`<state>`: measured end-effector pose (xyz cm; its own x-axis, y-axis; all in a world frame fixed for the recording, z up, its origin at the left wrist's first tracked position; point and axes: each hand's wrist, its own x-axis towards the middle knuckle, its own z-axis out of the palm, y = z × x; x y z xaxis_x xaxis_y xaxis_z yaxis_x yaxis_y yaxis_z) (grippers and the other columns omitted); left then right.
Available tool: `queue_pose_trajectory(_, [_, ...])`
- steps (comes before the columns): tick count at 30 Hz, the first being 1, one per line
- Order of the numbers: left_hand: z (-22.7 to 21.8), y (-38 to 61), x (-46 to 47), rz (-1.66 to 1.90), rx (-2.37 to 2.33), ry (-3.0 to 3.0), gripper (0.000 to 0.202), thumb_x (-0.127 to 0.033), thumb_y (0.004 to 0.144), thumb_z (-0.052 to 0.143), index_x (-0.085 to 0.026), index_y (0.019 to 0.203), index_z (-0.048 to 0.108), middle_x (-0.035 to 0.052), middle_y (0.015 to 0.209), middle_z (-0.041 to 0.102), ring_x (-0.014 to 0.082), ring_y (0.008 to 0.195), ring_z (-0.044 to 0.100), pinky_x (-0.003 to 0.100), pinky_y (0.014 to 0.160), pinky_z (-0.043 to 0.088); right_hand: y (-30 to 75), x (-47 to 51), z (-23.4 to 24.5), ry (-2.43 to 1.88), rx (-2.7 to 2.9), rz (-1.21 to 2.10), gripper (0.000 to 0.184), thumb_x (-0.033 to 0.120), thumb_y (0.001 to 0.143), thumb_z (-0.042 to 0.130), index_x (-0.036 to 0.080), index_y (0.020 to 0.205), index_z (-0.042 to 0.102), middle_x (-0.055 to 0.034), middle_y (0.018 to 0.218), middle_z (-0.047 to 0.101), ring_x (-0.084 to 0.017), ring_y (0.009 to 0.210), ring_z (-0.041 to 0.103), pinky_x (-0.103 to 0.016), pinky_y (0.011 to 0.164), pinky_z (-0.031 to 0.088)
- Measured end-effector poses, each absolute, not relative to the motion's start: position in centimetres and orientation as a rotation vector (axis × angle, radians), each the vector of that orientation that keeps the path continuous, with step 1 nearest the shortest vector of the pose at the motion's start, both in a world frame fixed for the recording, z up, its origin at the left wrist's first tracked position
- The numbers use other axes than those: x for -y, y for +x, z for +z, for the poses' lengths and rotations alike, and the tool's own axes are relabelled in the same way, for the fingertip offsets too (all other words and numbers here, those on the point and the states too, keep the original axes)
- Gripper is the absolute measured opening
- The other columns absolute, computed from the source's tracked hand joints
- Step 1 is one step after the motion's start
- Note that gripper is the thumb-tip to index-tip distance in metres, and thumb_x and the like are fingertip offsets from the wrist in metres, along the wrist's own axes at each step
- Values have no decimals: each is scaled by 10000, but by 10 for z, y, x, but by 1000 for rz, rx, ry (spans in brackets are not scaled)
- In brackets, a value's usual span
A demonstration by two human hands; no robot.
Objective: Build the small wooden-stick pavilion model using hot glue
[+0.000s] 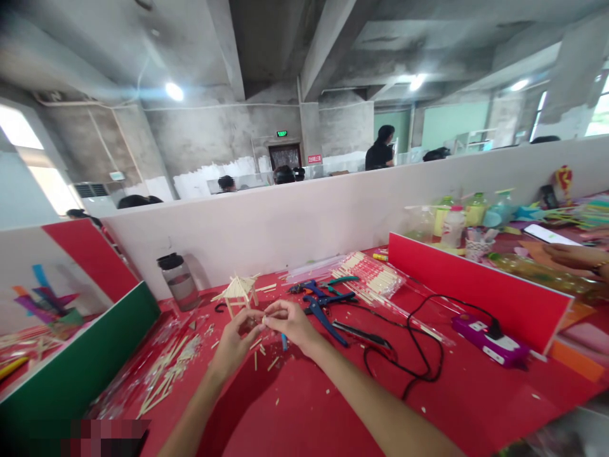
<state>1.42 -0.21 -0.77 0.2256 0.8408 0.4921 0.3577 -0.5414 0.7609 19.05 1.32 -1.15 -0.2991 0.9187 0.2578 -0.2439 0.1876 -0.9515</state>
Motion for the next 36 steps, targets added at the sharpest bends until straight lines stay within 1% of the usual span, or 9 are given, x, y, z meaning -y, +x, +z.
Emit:
queue_pose_trajectory(4, [-7,16,2,1294,-1105,1945,197,-324,843,646,-183,981,658,33,894,677,160,769,622,259,714,486,190,-13,-12,-700,1366,1346,271,363,703,783,185,860,653,-7,771,704,-143,676,637,-245,622,473])
queue_pose_trajectory(11, [-6,17,-1,1360,-1089,1824,213,-316,818,656,-175,977,641,58,936,699,186,851,667,297,802,515,189,-17,-12,-752,1321,1352,277,335,660,793,162,816,644,-6,691,678,-138,611,615,-243,576,468])
queue_pose_trajectory(13, [-8,16,-3,1379,-1095,1796,197,-311,799,666,-175,938,635,49,909,689,181,831,665,291,785,520,189,-19,-13,-764,1303,1346,288,337,648,798,161,807,635,-7,685,677,-144,618,620,-243,570,468])
queue_pose_trajectory(15, [-9,16,-4,1390,-1118,1770,192,-305,774,682,-175,908,637,39,868,679,174,800,656,272,737,520,189,-21,-15,-767,1296,1346,291,340,644,798,162,808,634,-5,687,676,-144,611,618,-247,569,472])
queue_pose_trajectory(18, [-8,17,-3,1382,-1143,1756,189,-291,754,695,-174,898,659,29,813,678,165,761,640,250,687,510,189,-23,-17,-753,1306,1351,289,351,652,790,165,817,643,-1,684,675,-140,605,612,-249,577,475])
queue_pose_trajectory(24, [-6,20,-1,1367,-1121,1798,186,-276,747,699,-167,897,681,37,815,700,166,760,638,269,741,504,189,-20,-16,-716,1333,1359,281,363,665,784,165,822,660,-8,722,688,-130,612,603,-244,595,464])
queue_pose_trajectory(28, [-12,18,-4,1326,-1178,1765,236,-263,742,708,-176,940,612,3,738,669,161,702,643,256,683,495,190,-20,-15,-742,1367,1308,256,338,668,778,163,816,663,-9,707,685,-128,597,593,-242,584,453])
queue_pose_trajectory(31, [-16,18,-6,1332,-1206,1781,212,-258,738,712,-184,882,575,-8,725,658,155,688,639,251,674,492,190,-20,-17,-756,1399,1274,228,318,676,768,160,805,667,-3,688,677,-122,580,581,-238,574,445])
queue_pose_trajectory(36, [-15,18,-4,1285,-1239,1847,138,-283,751,696,-174,787,617,11,722,670,157,675,635,252,661,491,190,-20,-19,-757,1420,1274,212,311,690,751,157,819,682,-13,717,691,-127,601,597,-242,586,453])
